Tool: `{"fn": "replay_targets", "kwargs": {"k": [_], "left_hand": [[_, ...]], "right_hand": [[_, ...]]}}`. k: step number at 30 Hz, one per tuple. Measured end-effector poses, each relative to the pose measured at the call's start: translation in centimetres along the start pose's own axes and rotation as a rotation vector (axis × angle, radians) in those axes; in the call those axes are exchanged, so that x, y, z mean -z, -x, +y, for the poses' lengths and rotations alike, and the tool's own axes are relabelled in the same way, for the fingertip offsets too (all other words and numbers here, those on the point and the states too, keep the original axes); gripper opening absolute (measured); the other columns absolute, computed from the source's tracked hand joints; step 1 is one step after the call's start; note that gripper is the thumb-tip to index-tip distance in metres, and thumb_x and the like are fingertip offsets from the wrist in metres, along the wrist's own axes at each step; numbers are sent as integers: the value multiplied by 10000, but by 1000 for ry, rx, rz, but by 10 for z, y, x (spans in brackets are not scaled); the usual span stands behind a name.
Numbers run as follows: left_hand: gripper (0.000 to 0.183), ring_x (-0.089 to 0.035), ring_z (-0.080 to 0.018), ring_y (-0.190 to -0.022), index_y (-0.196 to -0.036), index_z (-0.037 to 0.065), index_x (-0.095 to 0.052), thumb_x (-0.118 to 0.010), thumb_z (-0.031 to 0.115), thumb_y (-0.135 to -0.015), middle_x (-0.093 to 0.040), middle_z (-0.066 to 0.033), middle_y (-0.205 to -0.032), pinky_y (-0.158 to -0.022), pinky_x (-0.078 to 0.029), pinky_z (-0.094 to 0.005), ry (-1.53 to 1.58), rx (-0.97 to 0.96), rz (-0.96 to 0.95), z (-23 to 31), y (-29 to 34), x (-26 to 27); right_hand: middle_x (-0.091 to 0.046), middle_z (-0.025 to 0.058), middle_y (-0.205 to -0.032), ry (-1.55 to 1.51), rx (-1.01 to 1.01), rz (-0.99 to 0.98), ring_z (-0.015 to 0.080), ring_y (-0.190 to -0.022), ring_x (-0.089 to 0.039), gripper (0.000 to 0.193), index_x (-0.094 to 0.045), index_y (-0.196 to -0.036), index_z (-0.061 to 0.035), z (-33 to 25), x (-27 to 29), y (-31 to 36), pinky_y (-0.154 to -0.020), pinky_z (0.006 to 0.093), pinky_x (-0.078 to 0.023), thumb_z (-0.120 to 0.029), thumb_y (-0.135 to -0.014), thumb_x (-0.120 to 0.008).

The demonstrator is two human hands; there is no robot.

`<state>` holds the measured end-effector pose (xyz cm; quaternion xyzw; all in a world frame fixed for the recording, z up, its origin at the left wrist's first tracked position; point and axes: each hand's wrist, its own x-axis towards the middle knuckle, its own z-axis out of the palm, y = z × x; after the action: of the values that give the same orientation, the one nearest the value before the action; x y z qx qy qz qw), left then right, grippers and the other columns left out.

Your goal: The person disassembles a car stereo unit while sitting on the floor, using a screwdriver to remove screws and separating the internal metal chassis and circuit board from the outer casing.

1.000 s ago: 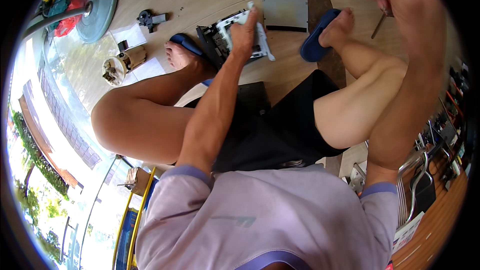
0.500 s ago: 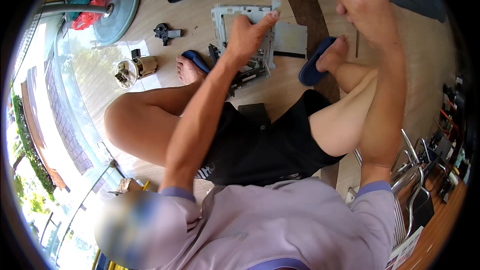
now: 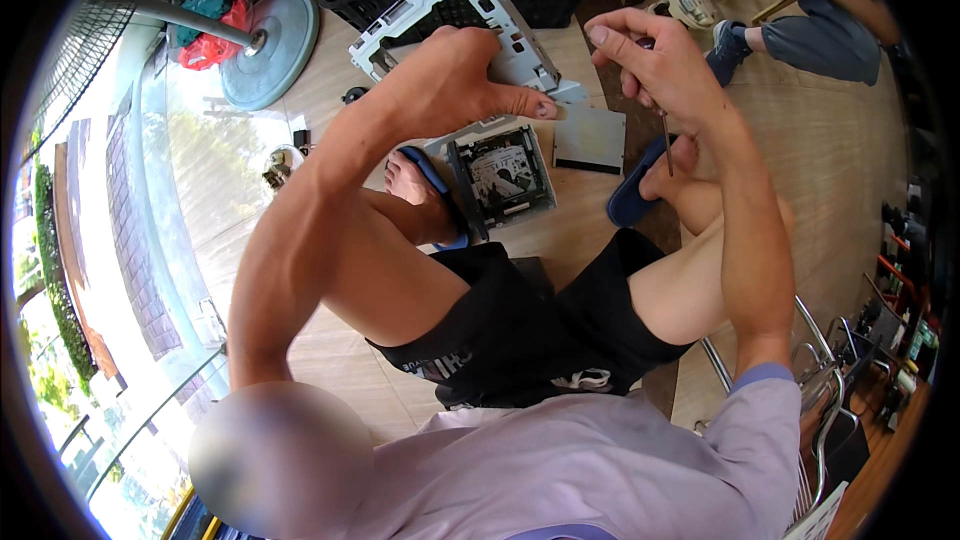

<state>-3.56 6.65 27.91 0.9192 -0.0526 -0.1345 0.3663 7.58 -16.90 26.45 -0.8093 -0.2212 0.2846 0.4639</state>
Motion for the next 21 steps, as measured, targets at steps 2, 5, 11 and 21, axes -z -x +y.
{"fn": "replay_targets", "kwargs": {"k": [2, 5, 11, 21], "left_hand": [[709, -694, -391, -758, -904, -97, -697, -818, 588, -765, -677, -241, -756, -698, -539, -436, 12, -60, 17, 1, -2, -3], [672, -683, -447, -823, -879, -79, -654, -799, 571, -791, -665, -271, -772, -746, -539, -472, -14, -197, 44, -5, -3, -14], [679, -676, -455, -830, -860, -93, -639, -812, 556, -764, -659, -268, -761, -753, -530, -485, -107, -157, -246, -19, 3, -36], [684, -719, -358, -803, -925, -67, -698, -811, 593, -786, -709, -231, -807, -730, -540, -453, -262, 179, -57, -109, -20, -26]], "right_hand": [[-705, 44, -904, -40, -64, -25, 25, -504, -506, 402, -671, -1234, -34, -2, -4, 2, -427, 185, -388, -367, -1009, -655], [-695, 41, -917, -99, -118, -51, 51, -560, -544, 430, -692, -1145, -24, -8, -10, 5, -420, 203, -389, -424, -992, -665], [-685, 44, -913, -312, -93, -190, 47, -601, -549, 479, -706, -1130, -26, -6, -24, 10, -472, 203, -414, -467, -945, -725], [-682, 11, -905, -107, -19, 41, 26, -616, -538, 351, -695, -1230, -60, -18, -8, 9, -471, 168, -381, -322, -997, -679]]}}
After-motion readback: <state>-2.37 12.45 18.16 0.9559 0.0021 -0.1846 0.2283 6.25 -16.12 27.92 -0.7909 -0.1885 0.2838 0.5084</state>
